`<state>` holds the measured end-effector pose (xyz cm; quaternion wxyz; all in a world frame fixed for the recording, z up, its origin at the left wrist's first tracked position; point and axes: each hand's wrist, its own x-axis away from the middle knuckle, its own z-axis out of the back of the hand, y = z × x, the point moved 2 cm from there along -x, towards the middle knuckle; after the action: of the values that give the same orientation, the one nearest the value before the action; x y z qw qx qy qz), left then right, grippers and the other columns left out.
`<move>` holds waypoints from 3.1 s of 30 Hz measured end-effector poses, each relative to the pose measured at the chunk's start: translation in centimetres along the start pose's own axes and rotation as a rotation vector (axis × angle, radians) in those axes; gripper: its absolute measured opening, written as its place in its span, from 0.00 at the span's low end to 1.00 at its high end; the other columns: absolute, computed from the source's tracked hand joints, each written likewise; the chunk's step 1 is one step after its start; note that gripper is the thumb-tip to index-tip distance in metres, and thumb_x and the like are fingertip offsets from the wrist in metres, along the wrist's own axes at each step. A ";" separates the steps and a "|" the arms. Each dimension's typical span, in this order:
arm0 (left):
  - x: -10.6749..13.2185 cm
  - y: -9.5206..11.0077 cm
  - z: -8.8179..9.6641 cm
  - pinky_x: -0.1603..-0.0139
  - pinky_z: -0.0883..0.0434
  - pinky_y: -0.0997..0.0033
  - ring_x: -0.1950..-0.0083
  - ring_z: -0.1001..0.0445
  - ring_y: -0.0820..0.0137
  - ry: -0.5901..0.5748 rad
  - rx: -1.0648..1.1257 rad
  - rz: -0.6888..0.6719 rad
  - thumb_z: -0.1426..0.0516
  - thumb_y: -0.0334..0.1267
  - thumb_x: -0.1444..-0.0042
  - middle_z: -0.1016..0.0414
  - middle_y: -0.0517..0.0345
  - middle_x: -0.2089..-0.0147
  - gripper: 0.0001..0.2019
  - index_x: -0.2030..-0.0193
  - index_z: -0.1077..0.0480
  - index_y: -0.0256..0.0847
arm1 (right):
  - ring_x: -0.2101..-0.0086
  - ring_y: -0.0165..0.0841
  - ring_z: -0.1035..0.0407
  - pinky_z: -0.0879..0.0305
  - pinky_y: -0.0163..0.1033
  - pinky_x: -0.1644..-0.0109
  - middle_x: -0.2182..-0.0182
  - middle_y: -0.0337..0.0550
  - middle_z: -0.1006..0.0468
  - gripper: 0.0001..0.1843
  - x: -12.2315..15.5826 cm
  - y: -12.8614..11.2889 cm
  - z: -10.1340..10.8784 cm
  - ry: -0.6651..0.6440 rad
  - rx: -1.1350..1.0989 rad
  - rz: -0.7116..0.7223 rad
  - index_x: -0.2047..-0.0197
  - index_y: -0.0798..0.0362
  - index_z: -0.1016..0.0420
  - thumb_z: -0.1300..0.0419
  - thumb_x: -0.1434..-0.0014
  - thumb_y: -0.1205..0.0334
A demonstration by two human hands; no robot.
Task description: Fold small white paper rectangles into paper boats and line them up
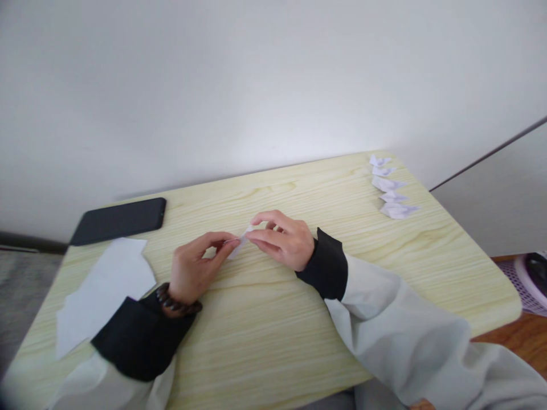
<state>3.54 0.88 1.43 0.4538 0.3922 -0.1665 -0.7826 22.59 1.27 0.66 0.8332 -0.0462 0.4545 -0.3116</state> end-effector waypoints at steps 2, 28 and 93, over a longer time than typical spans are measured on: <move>0.1 0.1 0.0 0.72 0.32 0.80 0.75 0.30 0.78 -0.001 0.017 0.016 0.40 0.36 0.47 0.24 0.62 0.73 0.04 0.68 0.26 0.38 | 0.71 0.23 0.31 0.31 0.30 0.70 0.58 0.45 0.27 0.07 0.0 0.1 -0.1 -0.002 0.006 -0.023 0.60 0.51 0.24 0.40 0.43 0.68; 0.3 0.8 -0.2 0.67 0.29 0.78 0.69 0.26 0.75 -0.052 0.014 -0.121 0.43 0.31 0.44 0.23 0.58 0.67 0.05 0.61 0.27 0.38 | 0.71 0.24 0.30 0.30 0.32 0.69 0.58 0.45 0.27 0.03 0.1 0.2 -0.4 -0.005 -0.028 -0.071 0.65 0.53 0.26 0.41 0.42 0.67; 0.1 0.8 -0.6 0.72 0.37 0.77 0.73 0.34 0.76 -0.190 0.167 0.237 0.45 0.39 0.44 0.25 0.58 0.71 0.09 0.64 0.26 0.37 | 0.73 0.26 0.29 0.30 0.30 0.67 0.72 0.38 0.24 0.09 0.2 0.1 -0.9 -0.013 -0.253 -0.278 0.60 0.53 0.33 0.39 0.43 0.60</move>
<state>4.40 0.45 1.47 0.4909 0.3304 -0.3182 -0.7407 21.95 1.42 -0.05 0.7727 -0.2151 0.4739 -0.3635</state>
